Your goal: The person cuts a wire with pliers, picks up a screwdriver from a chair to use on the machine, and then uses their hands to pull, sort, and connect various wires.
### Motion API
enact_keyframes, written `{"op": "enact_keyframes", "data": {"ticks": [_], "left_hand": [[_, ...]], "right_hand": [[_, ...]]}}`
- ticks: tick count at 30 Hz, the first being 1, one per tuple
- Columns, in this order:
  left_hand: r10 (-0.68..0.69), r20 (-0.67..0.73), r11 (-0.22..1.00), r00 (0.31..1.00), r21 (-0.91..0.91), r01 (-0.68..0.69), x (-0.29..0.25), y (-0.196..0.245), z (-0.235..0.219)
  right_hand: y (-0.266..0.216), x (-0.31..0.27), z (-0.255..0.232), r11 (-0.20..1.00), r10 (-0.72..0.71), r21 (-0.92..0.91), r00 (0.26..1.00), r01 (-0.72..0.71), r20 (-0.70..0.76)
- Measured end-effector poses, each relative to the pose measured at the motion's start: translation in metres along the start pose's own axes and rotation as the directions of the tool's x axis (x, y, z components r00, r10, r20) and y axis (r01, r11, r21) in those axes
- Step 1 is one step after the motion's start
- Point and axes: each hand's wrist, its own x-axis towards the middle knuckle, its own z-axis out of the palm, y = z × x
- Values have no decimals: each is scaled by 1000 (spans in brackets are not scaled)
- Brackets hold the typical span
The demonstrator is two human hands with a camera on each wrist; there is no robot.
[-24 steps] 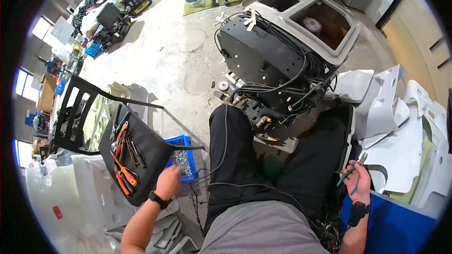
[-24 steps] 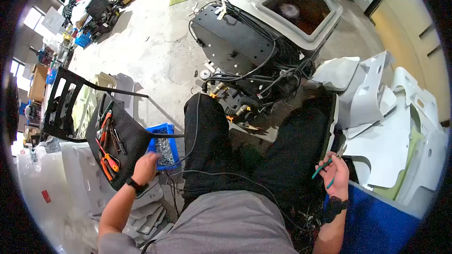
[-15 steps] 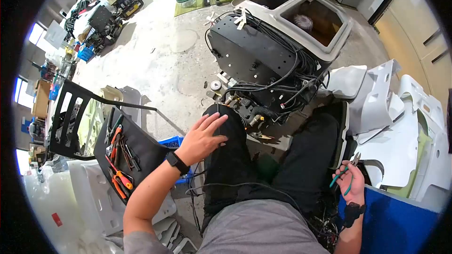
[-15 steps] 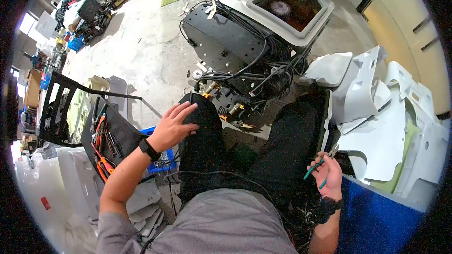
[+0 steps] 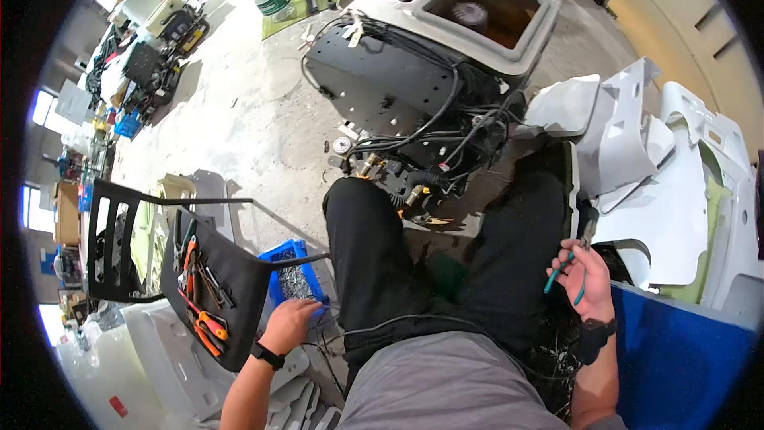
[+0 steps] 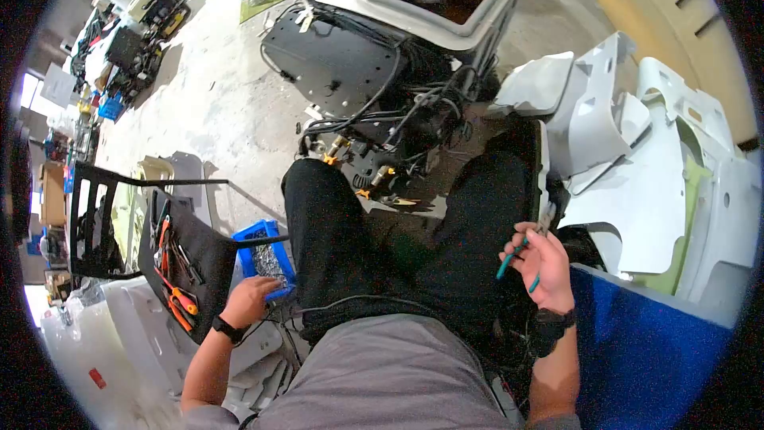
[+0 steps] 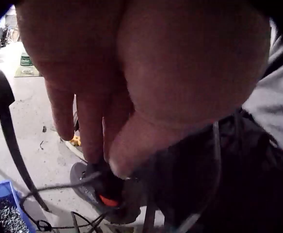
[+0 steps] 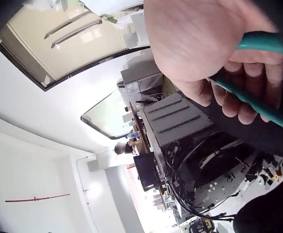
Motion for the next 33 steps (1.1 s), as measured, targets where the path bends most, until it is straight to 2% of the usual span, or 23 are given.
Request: {"op": "enact_keyframes", "data": {"ticks": [2, 3, 5, 7, 9, 10, 12, 15, 19, 22, 23, 24, 26, 28, 29, 31, 32, 33], "left_hand": [[-113, -147, 993, 983, 22, 118, 18, 9, -20], [-115, -248, 992, 962, 29, 126, 33, 20, -36], [-76, -410, 996, 909, -66, 54, 66, 27, -54], [-87, -452, 991, 888, -133, 29, 101, 56, -83], [53, -545, 987, 837, -97, -126, 137, 66, -98], [70, -536, 987, 841, -85, -137, 154, 75, -104], [3, -593, 939, 806, -276, -207, 186, 100, -111], [12, -466, 902, 885, -376, -210, 219, 125, -98], [51, -172, 882, 984, -454, -125, 237, 163, -74], [178, -66, 826, 982, -533, -186, 245, 176, -59], [245, -114, 791, 963, -551, -267, 247, 180, -58], [240, -104, 764, 965, -593, -254, 247, 181, -56], [239, -86, 735, 967, -635, -239, 247, 180, -52], [174, -11, 673, 985, -728, -127, 247, 176, -51], [180, -5, 675, 984, -727, -127, 246, 177, -50], [91, 105, 484, 990, -874, 49, 244, 178, -51], [65, 150, 424, 987, -899, 109, 243, 180, -53], [72, 156, 430, 985, -896, 111, 244, 177, -53]], "right_hand": [[-4, 4, 9, 1000, -24, -3, 999, 24, 43], [-6, 9, 14, 1000, -20, 13, 996, 19, 90], [-6, 18, 27, 999, 24, 28, 993, -28, 118], [-4, 26, 37, 997, 70, 14, 985, -73, 160], [3, 36, 43, 993, 113, -45, 966, -106, 234], [6, 39, 47, 992, 121, -56, 961, -111, 247], [14, 45, 52, 990, 136, -64, 955, -123, 265], [23, 50, 58, 990, 142, -54, 946, -132, 292], [26, 52, 69, 988, 116, -139, 914, -66, 390], [28, 52, 82, 966, 17, -234, 879, 108, 477], [34, 56, 84, 941, -5, -288, 858, 177, 514], [36, 56, 89, 920, -15, -321, 839, 224, 544], [30, 54, 95, 922, 59, -342, 807, 181, 587], [31, 52, 96, 934, 77, -323, 800, 151, 595], [32, 52, 96, 930, 62, -322, 789, 177, 611], [34, 52, 94, 927, 42, -314, 780, 202, 625], [36, 53, 91, 986, 130, -166, 734, -24, 666], [39, 54, 87, 966, 195, -22, 668, -259, 718]]}}
